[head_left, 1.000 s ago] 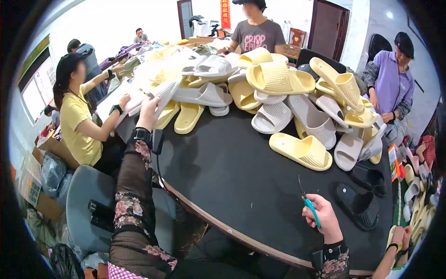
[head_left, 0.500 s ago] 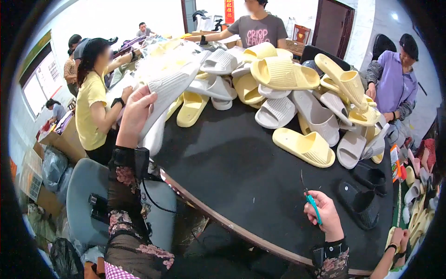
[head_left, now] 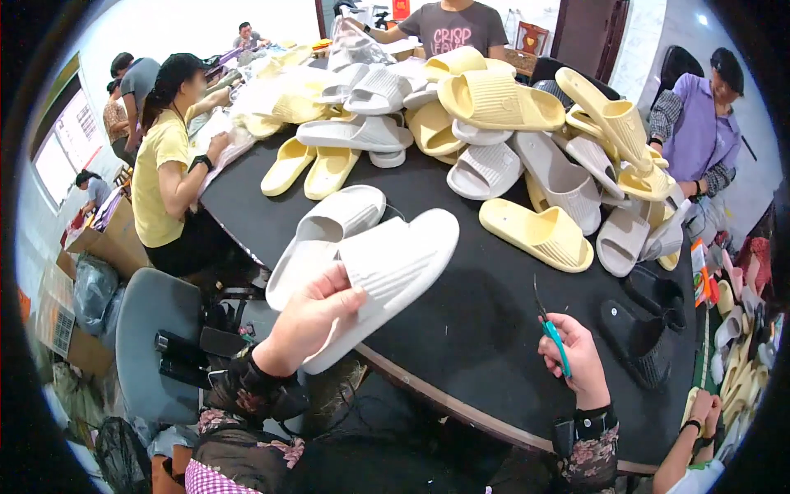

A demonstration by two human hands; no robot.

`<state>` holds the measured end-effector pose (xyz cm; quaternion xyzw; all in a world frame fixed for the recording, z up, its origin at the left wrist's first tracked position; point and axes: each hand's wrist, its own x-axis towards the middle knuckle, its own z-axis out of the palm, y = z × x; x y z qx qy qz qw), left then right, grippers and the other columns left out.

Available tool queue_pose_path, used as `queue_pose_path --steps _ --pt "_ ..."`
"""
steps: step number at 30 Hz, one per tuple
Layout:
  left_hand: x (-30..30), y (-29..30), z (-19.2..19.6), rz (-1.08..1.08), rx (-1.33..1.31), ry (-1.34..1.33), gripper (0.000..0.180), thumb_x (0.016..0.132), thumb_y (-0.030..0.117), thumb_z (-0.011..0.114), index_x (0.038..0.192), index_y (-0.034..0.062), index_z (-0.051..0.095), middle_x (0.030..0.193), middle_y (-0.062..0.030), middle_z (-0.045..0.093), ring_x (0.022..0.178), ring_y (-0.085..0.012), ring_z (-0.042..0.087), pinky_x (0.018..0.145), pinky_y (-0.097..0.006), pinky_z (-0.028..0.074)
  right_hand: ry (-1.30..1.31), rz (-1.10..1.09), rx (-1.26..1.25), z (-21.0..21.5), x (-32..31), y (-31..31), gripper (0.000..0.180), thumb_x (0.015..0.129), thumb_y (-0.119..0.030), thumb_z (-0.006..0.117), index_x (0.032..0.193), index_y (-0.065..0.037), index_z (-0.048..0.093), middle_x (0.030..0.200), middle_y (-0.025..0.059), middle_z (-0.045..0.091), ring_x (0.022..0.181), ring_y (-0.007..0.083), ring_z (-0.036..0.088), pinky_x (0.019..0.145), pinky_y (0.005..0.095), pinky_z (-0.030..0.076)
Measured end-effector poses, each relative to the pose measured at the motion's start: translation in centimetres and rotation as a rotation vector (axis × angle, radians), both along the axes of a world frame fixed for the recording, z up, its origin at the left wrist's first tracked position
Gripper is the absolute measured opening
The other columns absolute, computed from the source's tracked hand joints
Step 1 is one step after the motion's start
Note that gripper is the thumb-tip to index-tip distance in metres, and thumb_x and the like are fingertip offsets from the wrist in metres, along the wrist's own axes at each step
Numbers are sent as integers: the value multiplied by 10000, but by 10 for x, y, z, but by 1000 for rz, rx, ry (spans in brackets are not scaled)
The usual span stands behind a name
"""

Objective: Trim excess thread or material from molded sandals using small shears.

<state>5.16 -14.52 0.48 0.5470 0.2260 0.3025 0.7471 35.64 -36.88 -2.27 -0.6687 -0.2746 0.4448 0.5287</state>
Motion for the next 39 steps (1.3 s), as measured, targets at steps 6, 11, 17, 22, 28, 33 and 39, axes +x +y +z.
queue_pose_path --steps 6,11,17,22,28,33,39 --pt "5 12 -15 43 163 216 330 898 94 542 1202 -35 533 1078 -68 627 977 -132 581 863 -267 451 -32 39 12 0 2 1 466 825 -115 684 1221 33 487 748 8 586 534 41 506 408 165 366" --pt "0 33 -18 102 244 301 312 931 121 527 1196 -41 494 984 -116 642 905 -156 616 792 -283 492 -21 26 4 2 3 -1 456 822 -110 684 1220 14 499 773 30 597 537 34 515 399 160 384" --pt "-3 40 -16 205 67 134 411 948 209 546 1263 -19 416 971 -195 652 741 -212 661 648 -311 549 -72 86 67 -6 10 -3 484 822 -195 725 1214 7 525 789 20 621 587 60 535 513 212 442" --pt "1 53 -22 288 -9 135 471 932 279 598 1290 52 393 918 -146 621 735 -219 644 595 -316 546 -132 141 174 -19 16 -2 484 825 -178 722 1225 6 521 821 24 623 603 57 543 515 207 449" --pt "8 93 -36 -9 -288 201 429 946 355 553 1259 79 453 1139 -148 591 917 -244 622 755 -372 497 -190 97 226 -22 10 0 420 837 -141 696 1178 50 540 838 58 649 755 84 600 669 238 489" --pt "27 91 -41 -12 -210 44 375 950 190 534 1270 13 450 1251 -139 543 1136 -260 549 978 -421 439 -190 33 337 -19 11 -2 413 837 -110 693 1184 43 527 886 68 657 788 89 605 712 251 496" --pt "60 46 -3 -25 127 140 334 933 93 518 1242 -32 519 1133 -78 590 1040 -155 562 889 -286 441 -180 -132 527 -13 7 -3 407 858 -97 665 1226 -21 510 916 42 644 761 61 584 594 213 482"
